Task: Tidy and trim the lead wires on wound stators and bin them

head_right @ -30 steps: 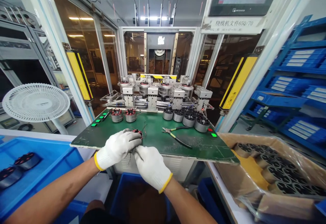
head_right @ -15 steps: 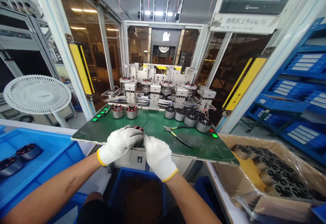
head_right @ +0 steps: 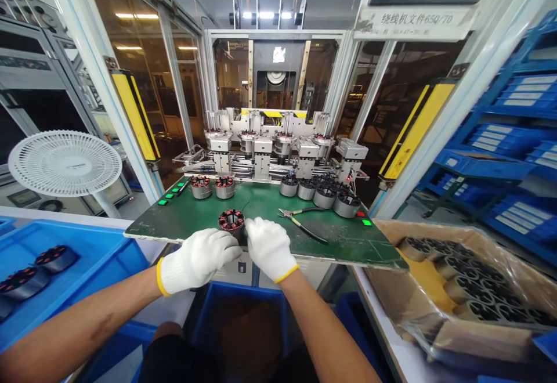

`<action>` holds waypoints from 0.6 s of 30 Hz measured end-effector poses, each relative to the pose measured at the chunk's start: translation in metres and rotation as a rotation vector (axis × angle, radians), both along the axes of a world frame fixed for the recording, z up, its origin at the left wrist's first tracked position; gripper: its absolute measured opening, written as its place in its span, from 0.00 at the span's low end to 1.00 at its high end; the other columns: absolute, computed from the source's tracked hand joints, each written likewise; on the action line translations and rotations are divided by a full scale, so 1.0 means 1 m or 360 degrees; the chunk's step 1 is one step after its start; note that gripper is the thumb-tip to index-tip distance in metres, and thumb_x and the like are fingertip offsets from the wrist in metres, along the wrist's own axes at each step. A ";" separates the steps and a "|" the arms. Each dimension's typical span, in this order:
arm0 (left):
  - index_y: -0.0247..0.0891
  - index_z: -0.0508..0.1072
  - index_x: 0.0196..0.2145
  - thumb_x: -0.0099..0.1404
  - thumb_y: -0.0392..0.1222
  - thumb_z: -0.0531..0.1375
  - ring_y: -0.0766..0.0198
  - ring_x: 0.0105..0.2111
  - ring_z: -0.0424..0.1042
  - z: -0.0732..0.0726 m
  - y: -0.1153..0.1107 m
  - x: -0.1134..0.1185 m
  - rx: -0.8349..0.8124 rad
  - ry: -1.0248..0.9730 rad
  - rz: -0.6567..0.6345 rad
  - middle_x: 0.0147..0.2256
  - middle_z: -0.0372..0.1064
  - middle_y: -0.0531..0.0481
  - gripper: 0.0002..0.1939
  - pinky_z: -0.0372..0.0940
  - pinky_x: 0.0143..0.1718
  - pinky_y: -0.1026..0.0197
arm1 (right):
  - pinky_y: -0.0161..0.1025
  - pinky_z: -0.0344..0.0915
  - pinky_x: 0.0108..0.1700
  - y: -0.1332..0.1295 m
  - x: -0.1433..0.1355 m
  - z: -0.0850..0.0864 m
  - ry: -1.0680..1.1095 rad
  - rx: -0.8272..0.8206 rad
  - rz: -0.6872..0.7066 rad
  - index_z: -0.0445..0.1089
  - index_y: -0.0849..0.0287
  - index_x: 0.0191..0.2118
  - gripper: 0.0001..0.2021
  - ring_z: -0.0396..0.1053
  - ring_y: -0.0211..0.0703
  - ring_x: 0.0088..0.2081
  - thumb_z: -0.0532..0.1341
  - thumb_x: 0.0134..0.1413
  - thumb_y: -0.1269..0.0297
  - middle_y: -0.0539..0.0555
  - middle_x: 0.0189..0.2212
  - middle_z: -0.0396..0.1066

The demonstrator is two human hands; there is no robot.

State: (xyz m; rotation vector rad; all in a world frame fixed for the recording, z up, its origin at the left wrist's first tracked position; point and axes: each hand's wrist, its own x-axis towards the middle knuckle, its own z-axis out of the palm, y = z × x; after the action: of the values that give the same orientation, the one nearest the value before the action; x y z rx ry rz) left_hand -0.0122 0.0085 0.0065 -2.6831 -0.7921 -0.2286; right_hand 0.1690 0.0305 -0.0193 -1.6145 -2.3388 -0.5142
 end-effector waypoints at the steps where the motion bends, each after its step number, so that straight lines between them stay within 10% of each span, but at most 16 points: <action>1: 0.39 0.71 0.41 0.63 0.33 0.50 0.58 0.34 0.71 0.000 0.000 -0.002 -0.0039 -0.0055 0.0009 0.37 0.73 0.46 0.13 0.63 0.32 0.57 | 0.39 0.53 0.31 0.001 0.000 0.000 -0.0022 0.0008 -0.0008 0.66 0.56 0.47 0.13 0.68 0.46 0.33 0.48 0.60 0.65 0.55 0.34 0.68; 10: 0.42 0.72 0.38 0.66 0.42 0.49 0.65 0.33 0.71 0.018 0.009 -0.003 -0.0799 -0.1185 0.0419 0.33 0.74 0.54 0.12 0.63 0.34 0.64 | 0.39 0.56 0.29 0.000 0.000 -0.002 -0.0084 -0.0069 0.0015 0.65 0.56 0.43 0.11 0.70 0.49 0.31 0.49 0.59 0.66 0.55 0.31 0.69; 18: 0.42 0.75 0.32 0.59 0.43 0.53 0.60 0.33 0.72 0.056 0.048 0.038 -0.0756 -0.0918 0.0679 0.32 0.75 0.52 0.11 0.62 0.30 0.62 | 0.42 0.60 0.28 -0.025 -0.020 -0.013 -0.0149 -0.0091 -0.0028 0.64 0.59 0.38 0.07 0.70 0.53 0.29 0.50 0.56 0.69 0.56 0.27 0.68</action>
State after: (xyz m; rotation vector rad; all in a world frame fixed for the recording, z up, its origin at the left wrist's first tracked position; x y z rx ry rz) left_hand 0.0253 0.0560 0.0621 -2.7903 -1.7560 -0.8147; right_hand 0.1488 0.0055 -0.0327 -1.6716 -2.4301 -0.5427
